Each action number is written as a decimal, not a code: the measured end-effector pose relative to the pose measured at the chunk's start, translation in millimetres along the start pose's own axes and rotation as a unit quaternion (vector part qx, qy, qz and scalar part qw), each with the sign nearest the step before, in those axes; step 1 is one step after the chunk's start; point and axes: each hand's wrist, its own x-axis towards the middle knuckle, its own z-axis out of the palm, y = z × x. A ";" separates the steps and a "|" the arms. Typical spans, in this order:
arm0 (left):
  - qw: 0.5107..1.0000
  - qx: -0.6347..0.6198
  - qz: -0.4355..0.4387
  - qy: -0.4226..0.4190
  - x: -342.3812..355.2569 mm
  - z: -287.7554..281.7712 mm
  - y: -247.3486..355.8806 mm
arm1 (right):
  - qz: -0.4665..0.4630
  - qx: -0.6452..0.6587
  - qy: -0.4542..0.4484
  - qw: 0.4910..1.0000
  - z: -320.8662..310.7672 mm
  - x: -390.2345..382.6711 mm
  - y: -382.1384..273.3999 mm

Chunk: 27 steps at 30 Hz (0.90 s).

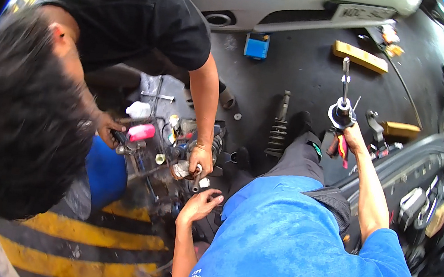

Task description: The recorder unboxes and inspects car suspension parts, specifically a strut assembly, and assists a coworker in working on the car suspension.

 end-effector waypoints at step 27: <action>0.905 -0.327 -0.070 0.262 137.0 228.4 165.0 | -0.035 -0.312 -0.281 0.907 -179.2 165.3 -52.8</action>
